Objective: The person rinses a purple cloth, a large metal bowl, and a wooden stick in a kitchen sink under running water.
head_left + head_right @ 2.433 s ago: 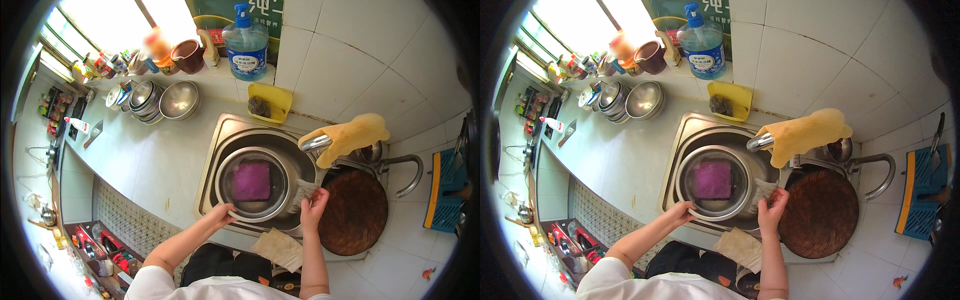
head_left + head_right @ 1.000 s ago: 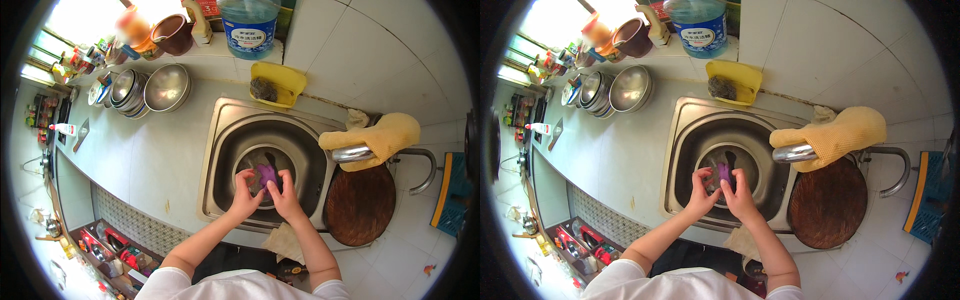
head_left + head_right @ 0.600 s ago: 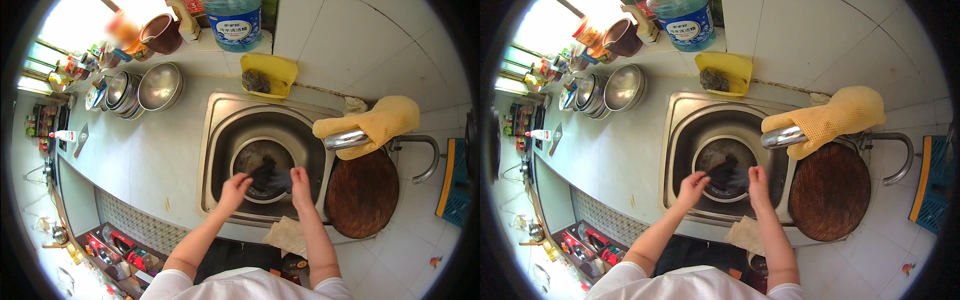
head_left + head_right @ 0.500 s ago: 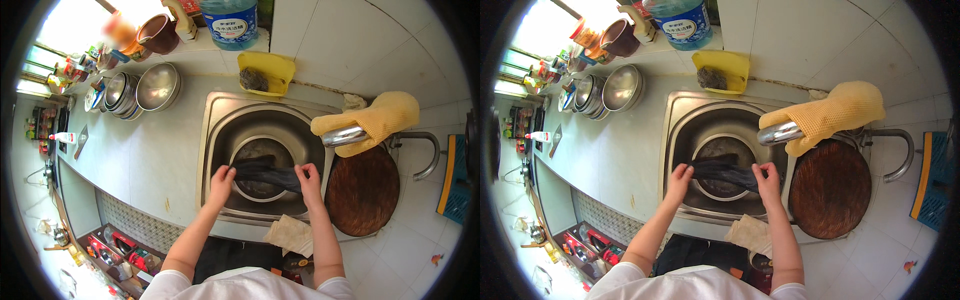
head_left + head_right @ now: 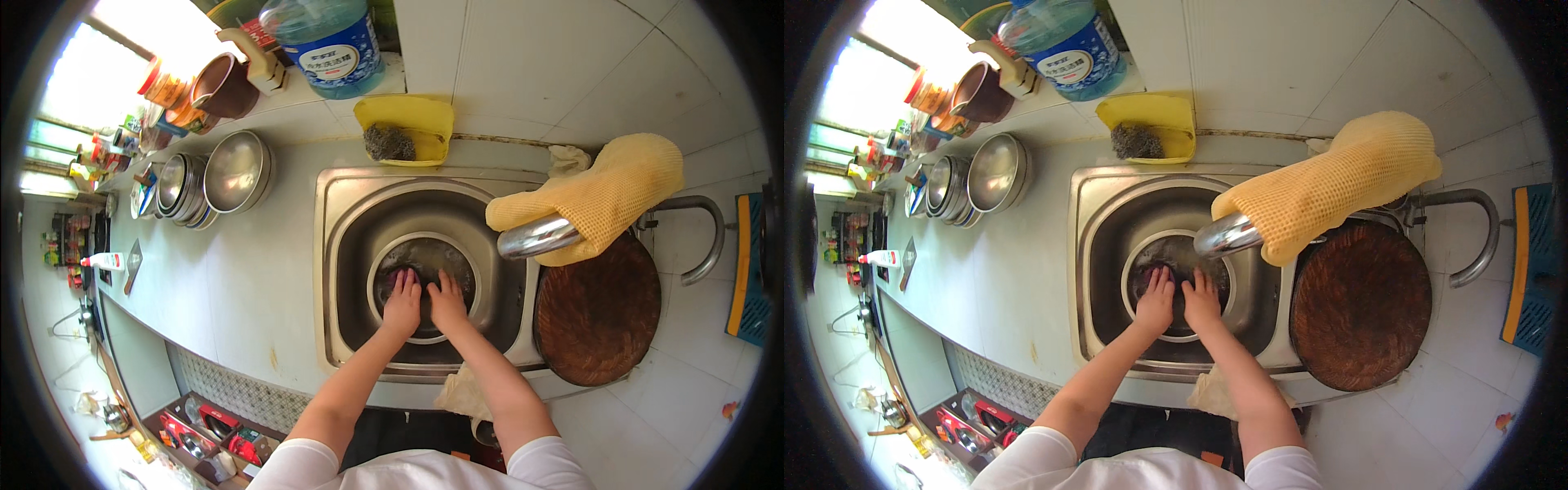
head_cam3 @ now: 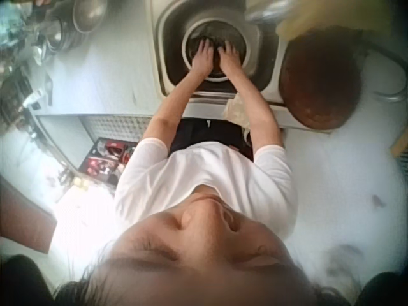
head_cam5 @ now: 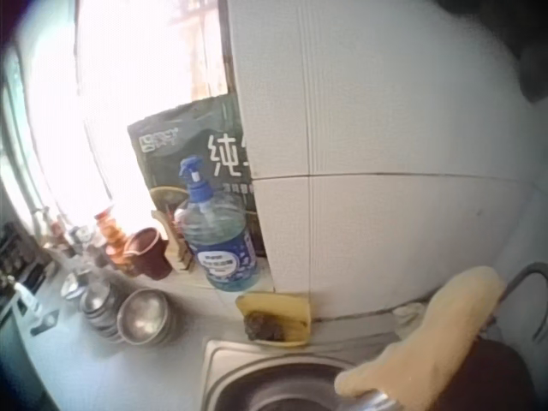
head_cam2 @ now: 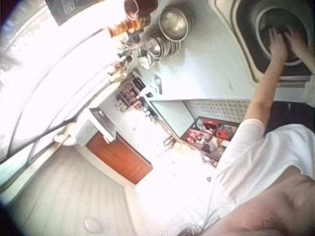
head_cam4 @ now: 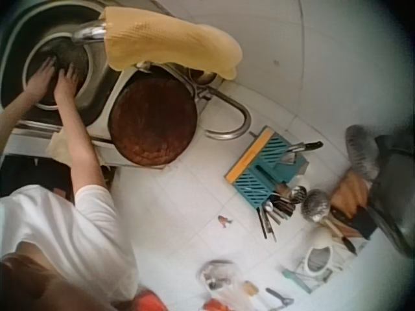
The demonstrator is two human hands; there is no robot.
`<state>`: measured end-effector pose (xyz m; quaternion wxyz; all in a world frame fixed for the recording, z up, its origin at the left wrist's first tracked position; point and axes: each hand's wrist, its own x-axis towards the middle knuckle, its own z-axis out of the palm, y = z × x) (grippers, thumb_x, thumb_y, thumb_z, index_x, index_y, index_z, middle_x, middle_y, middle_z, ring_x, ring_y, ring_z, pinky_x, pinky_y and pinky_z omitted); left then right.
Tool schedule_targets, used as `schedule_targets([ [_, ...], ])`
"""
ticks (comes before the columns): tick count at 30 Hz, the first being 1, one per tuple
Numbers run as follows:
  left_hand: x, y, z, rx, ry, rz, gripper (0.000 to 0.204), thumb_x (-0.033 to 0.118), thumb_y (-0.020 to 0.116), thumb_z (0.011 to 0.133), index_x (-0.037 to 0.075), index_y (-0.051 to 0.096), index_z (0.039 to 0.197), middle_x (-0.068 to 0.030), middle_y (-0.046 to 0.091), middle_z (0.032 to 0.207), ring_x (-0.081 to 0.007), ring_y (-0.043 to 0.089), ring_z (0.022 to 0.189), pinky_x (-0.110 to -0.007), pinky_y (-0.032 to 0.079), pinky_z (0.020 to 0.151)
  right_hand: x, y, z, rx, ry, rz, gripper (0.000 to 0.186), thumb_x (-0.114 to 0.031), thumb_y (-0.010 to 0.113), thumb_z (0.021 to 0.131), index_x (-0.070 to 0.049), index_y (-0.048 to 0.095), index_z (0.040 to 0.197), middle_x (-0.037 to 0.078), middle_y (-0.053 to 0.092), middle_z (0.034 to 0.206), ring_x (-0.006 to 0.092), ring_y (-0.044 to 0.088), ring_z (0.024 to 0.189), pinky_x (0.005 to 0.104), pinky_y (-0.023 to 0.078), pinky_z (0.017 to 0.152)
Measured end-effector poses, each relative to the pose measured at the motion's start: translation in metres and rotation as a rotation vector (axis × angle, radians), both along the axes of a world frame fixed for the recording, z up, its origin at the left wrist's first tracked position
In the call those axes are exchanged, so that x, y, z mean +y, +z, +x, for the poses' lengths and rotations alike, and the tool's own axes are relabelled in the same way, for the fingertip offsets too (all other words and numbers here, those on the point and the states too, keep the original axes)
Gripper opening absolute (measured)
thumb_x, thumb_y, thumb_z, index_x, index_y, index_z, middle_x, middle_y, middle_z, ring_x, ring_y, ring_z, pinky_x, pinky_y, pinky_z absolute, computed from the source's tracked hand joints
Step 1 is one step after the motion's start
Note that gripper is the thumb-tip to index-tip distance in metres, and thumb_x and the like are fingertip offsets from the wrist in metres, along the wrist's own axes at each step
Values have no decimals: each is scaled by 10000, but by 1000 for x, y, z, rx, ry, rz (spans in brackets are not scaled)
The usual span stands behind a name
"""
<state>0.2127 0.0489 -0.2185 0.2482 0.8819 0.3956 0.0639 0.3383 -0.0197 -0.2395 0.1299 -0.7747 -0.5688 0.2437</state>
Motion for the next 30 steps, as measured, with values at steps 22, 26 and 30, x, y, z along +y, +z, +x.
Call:
schedule_targets([
  [22,31,-35,-50,-720,253,-694,295,162,564,903,108,561,1192,-101,546,1219,-299,482,1183,-386,476,930,47,149,-63,460,-7,484,202,-264,621,857,-86,532,889,92,617,855,315,621,773,408,493,627],
  [26,29,62,22,-614,1039,-1360,230,194,402,925,120,571,1062,-116,557,1109,-255,560,984,-395,497,802,37,72,-13,368,-328,238,227,-313,584,864,-91,546,833,155,622,759,376,620,701,469,493,591],
  [30,17,-9,-27,-360,816,-942,262,115,481,891,185,518,1141,-48,560,941,-143,554,777,-369,480,632,22,37,15,111,-259,256,198,-245,594,863,-69,529,926,166,592,862,365,595,777,452,490,691],
])
